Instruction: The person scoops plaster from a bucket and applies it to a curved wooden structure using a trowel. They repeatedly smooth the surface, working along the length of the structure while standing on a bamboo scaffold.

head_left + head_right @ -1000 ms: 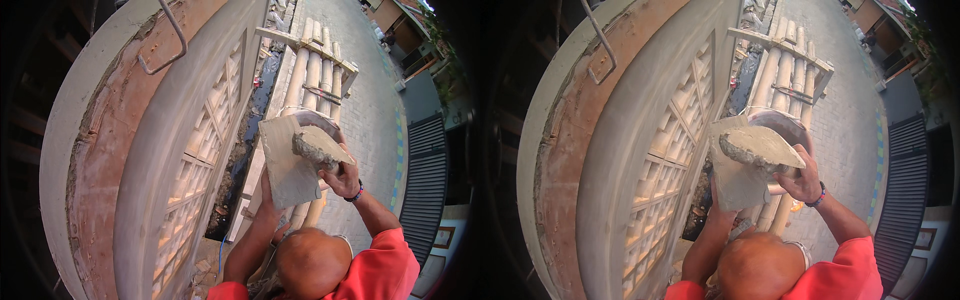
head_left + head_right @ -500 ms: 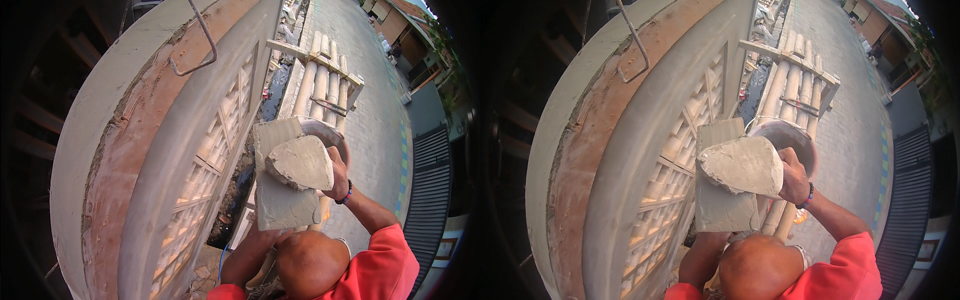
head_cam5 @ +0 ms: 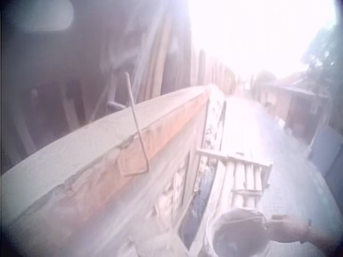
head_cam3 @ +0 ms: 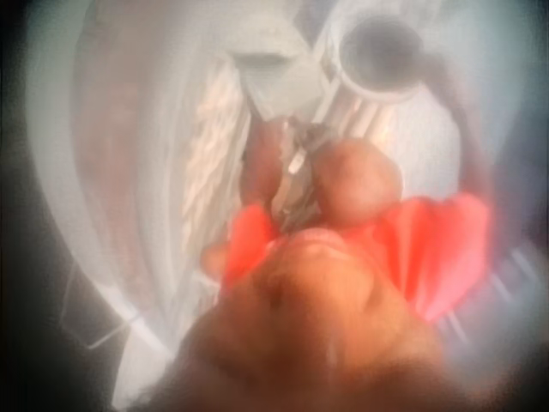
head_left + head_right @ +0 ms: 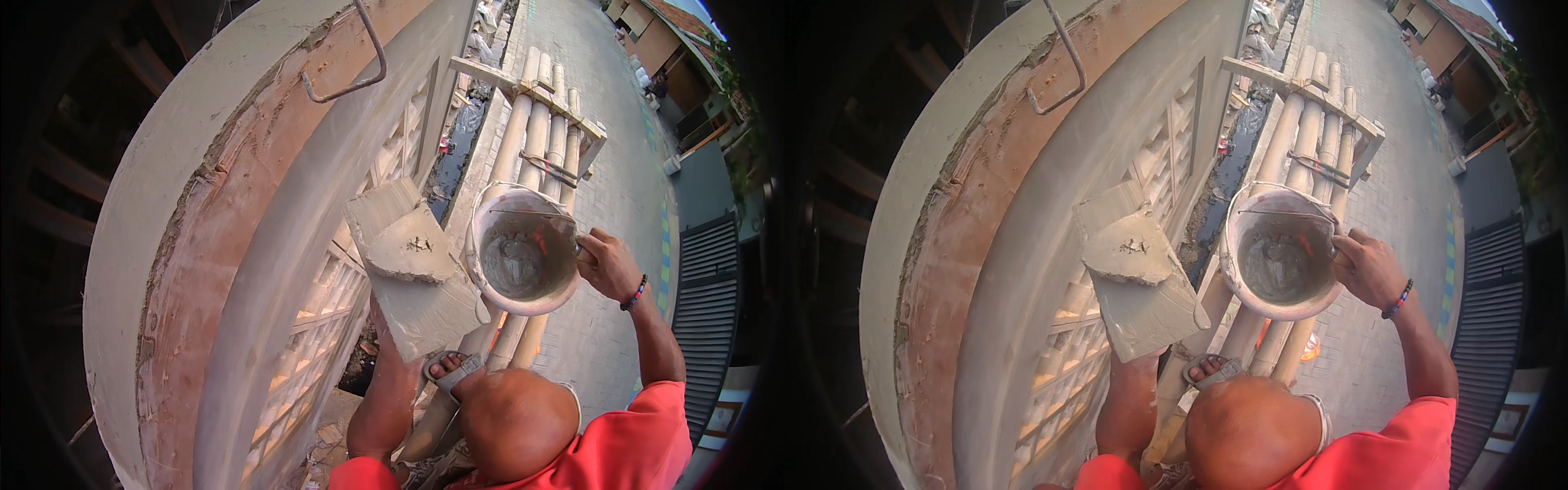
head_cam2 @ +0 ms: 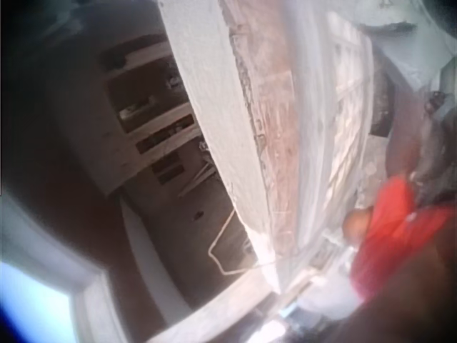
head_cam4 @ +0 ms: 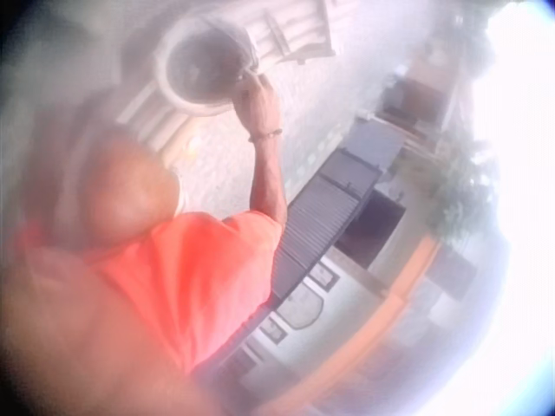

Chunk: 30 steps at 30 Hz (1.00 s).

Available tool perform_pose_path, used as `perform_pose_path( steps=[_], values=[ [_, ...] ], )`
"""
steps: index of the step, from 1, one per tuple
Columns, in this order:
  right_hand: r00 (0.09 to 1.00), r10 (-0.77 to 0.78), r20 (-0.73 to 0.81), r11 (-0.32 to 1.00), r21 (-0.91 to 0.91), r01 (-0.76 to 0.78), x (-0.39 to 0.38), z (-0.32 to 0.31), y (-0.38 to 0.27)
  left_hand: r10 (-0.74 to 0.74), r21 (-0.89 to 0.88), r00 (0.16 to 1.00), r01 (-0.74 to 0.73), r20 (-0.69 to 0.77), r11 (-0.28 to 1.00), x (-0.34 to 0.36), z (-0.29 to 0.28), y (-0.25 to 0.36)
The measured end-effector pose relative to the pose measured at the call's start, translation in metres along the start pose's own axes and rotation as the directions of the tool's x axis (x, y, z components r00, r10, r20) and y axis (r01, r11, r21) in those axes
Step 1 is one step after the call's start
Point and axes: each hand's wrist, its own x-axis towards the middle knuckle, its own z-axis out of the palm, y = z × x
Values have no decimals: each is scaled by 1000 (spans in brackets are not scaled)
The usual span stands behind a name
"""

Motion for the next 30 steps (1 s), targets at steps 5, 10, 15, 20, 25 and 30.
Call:
perform_pose_path(
  steps=[5, 10, 15, 20, 25, 30],
  values=[
    [934, -3, 356, 972, -219, 87, 41, -15, 0, -142, -353, 968, 210, 208, 912, -5, 8, -20],
    [845, -44, 533, 904, -338, 260, 98, 29, -1, -68, -373, 962, 167, 263, 913, -8, 20, -22],
    [855, -378, 356, 853, -226, 471, 105, 101, 104, -81, -209, 966, 134, 245, 969, -1, 24, -31],
    [844, -361, 396, 840, -255, 479, 116, 99, 75, -33, -246, 971, 93, 238, 965, -18, 28, -33],
    [848, -340, 406, 837, -279, 470, 111, 90, 56, 6, -245, 952, 73, 307, 967, -24, 27, -34],
    [852, -360, 381, 858, -224, 462, 106, 79, 60, -31, -199, 966, 85, 258, 976, -4, 44, -26]
  ],
)
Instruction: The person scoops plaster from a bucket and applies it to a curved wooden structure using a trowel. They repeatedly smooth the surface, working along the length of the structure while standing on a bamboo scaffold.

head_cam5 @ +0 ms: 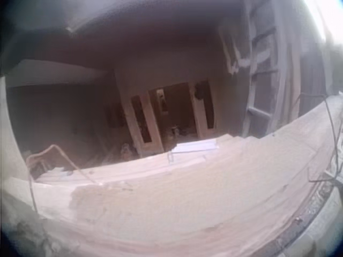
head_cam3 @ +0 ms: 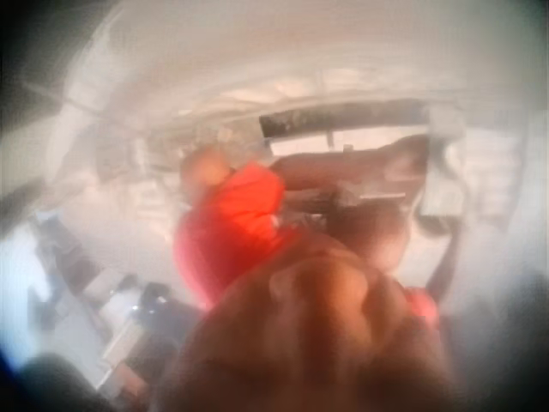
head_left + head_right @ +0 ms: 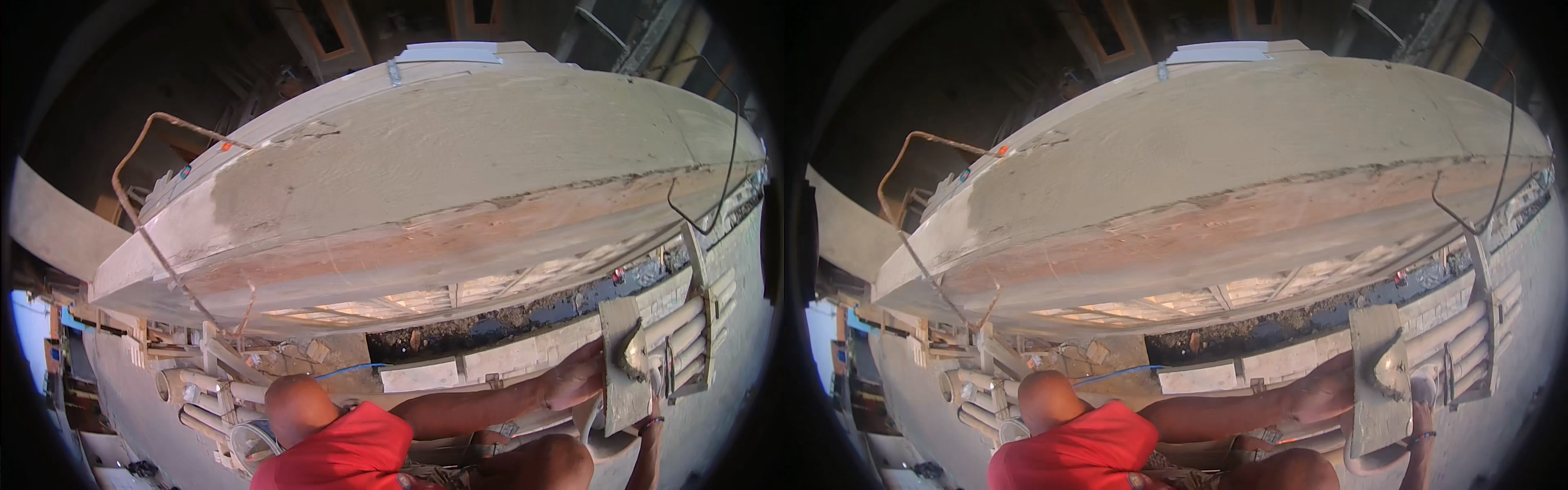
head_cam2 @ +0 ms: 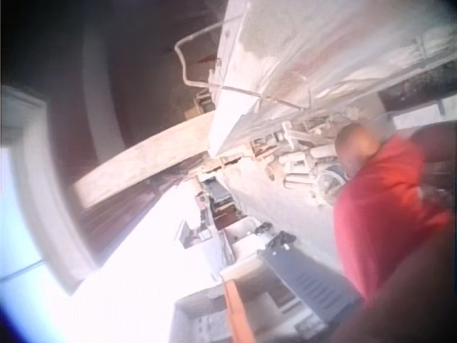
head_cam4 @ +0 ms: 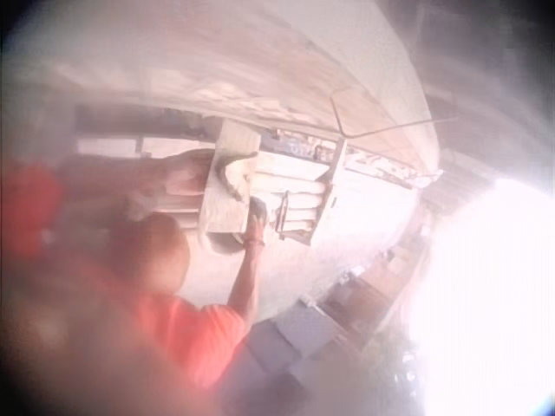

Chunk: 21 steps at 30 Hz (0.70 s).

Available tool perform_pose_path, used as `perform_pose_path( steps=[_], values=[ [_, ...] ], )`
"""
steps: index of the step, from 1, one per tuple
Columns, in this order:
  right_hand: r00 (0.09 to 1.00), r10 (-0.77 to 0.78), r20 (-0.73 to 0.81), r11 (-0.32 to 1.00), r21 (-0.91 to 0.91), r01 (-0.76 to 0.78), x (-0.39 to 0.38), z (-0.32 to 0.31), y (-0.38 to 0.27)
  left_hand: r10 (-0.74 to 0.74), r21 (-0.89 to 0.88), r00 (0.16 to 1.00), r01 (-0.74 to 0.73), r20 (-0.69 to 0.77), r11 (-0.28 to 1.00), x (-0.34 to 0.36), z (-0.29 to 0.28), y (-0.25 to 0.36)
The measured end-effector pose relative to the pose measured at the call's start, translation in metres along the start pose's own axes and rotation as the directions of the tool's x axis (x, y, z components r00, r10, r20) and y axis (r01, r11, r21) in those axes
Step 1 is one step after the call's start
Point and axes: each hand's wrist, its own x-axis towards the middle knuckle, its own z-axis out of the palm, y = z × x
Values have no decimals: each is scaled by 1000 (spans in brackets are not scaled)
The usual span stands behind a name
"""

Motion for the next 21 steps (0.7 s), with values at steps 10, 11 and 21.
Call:
perform_pose_path(
  steps=[10, 11, 21],
  values=[
    [997, 69, -48, 991, 117, -63, 0, -5, -27, -61, -62, 994, 56, -95, 997, -28, -27, 4],
    [996, 87, -21, 991, 105, -84, -9, -8, -23, -58, -10, 994, 57, -94, 998, -27, -27, 1],
    [920, 219, -325, -215, 904, 370, -29, -60, -140, 60, 173, 998, -59, 0, 983, -18, 12, 18]
  ],
)
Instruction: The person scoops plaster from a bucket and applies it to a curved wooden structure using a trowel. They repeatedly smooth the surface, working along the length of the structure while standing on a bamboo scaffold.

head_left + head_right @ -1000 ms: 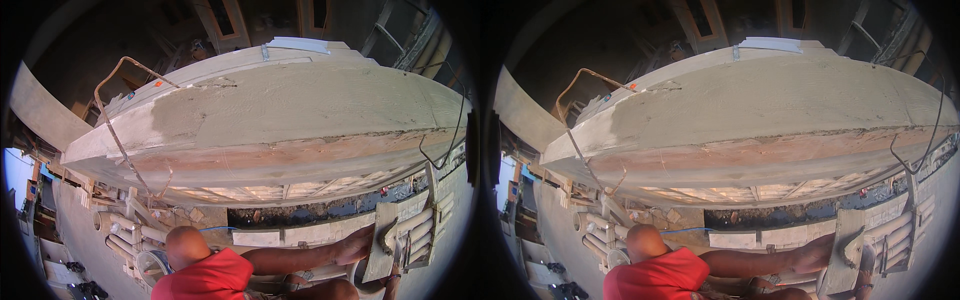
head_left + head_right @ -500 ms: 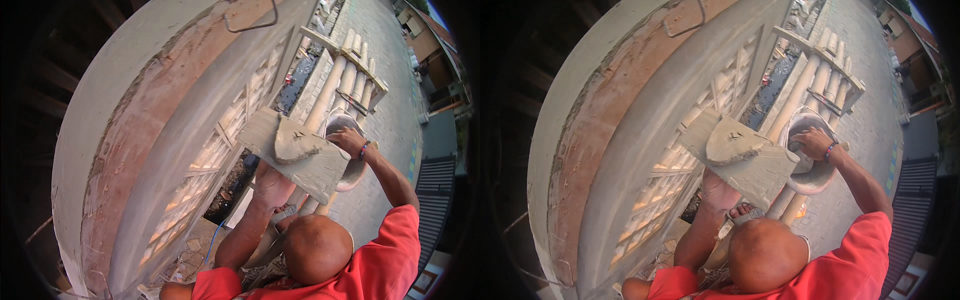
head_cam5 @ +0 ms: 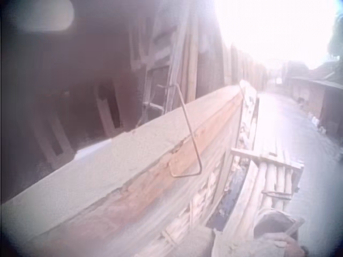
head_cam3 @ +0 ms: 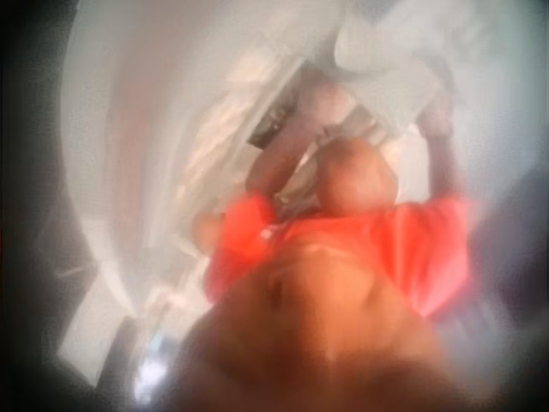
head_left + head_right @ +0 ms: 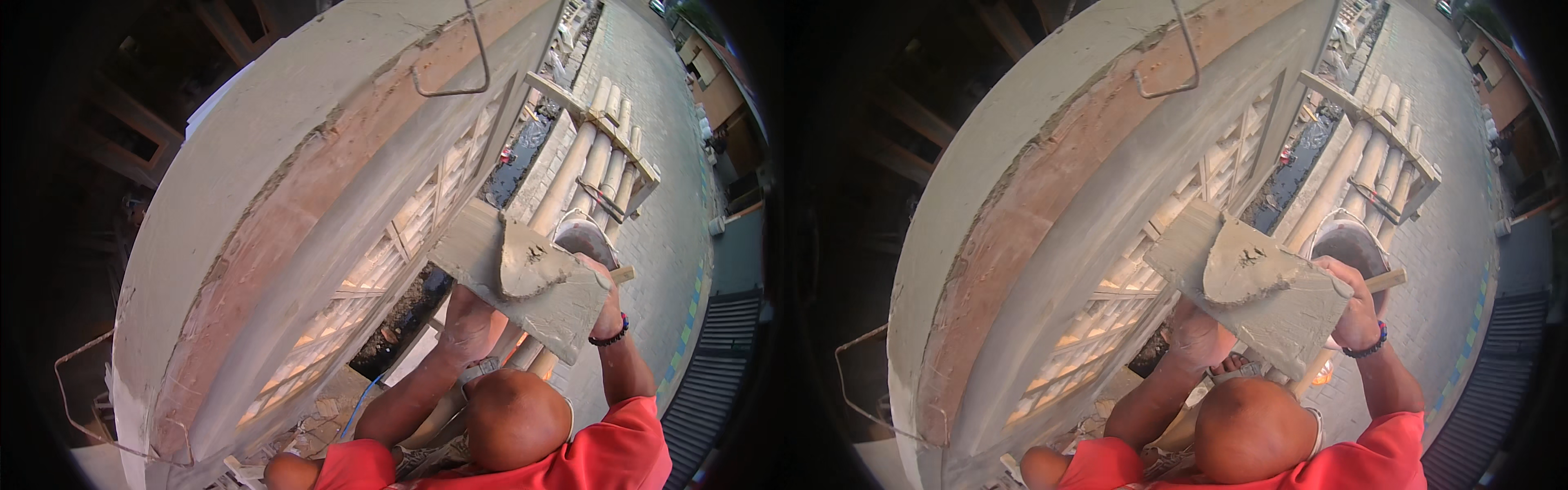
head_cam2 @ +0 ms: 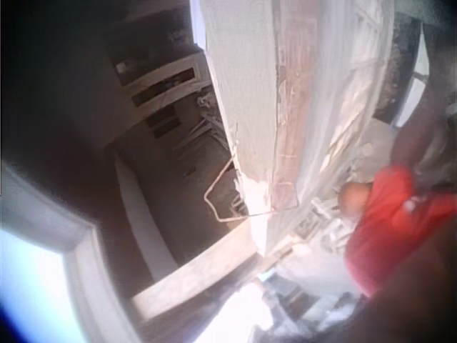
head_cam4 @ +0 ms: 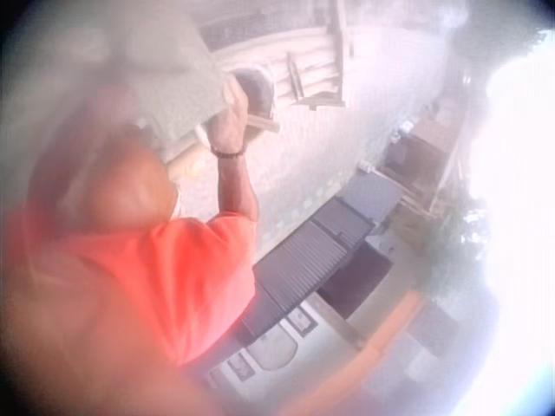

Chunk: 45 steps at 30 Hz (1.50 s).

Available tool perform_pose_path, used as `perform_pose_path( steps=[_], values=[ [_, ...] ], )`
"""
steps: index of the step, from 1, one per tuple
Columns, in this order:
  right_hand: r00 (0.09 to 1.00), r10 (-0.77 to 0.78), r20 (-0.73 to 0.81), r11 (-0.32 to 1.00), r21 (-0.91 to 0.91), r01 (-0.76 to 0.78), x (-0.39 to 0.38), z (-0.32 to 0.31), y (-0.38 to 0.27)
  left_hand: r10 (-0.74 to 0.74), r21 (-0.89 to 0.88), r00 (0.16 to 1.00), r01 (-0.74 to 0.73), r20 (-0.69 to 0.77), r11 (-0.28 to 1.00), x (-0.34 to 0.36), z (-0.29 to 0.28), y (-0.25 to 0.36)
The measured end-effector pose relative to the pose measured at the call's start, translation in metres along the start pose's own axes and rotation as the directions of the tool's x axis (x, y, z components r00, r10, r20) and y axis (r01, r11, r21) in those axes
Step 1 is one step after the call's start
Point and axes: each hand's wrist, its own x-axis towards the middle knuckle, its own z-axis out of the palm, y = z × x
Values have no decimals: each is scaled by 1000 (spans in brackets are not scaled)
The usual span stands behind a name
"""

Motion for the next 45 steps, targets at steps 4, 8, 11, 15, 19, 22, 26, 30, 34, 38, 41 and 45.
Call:
perform_pose_path(
  steps=[4, 8, 11, 15, 19, 22, 26, 30, 34, 38, 41, 45],
  values=[
    [960, 99, 262, 668, 697, -259, -8, 56, -3, -27, 203, 999, 36, -46, 979, 4, 26, 9],
    [902, -103, 420, 370, 858, -357, -5, 114, -45, 83, 511, 996, -63, -17, 857, 10, 75, 42],
    [791, -214, 573, 267, 814, -517, -10, 146, -72, 215, 648, 974, -209, 71, 732, -6, 111, 69],
    [887, -117, 447, 272, 873, -405, -9, 170, -86, 482, 716, 869, -264, -114, 646, -32, 141, 84],
    [777, -291, 558, 607, 735, -301, 37, 193, -99, 475, 949, 880, -154, 4, 276, -96, 192, 117],
    [638, -374, 674, 703, 654, -279, 65, 234, -119, 267, 976, 939, -208, 216, -60, -164, 225, 161],
    [837, -207, 506, 920, 393, -10, 58, 337, -155, 489, 763, 663, -200, 567, -614, -252, 255, 235],
    [733, -178, 657, 922, -150, 358, 60, 410, -178, 789, 828, 468, 185, 399, -529, -303, 260, 322],
    [665, 10, 747, 662, -503, 556, 60, 453, -158, 777, 609, 582, 533, 240, -588, -319, 240, 388],
    [680, 14, 733, 541, -577, 612, 50, 470, -152, 622, 545, 783, 520, 4, -658, -323, 224, 398],
    [749, 47, 660, 421, -693, 585, 42, 474, -166, 519, 462, 839, 531, -164, -710, -318, 222, 376],
    [675, -196, 711, 127, -664, 737, 30, 479, -139, 444, 150, 887, 459, -126, -876, -322, 199, 360]
  ],
)
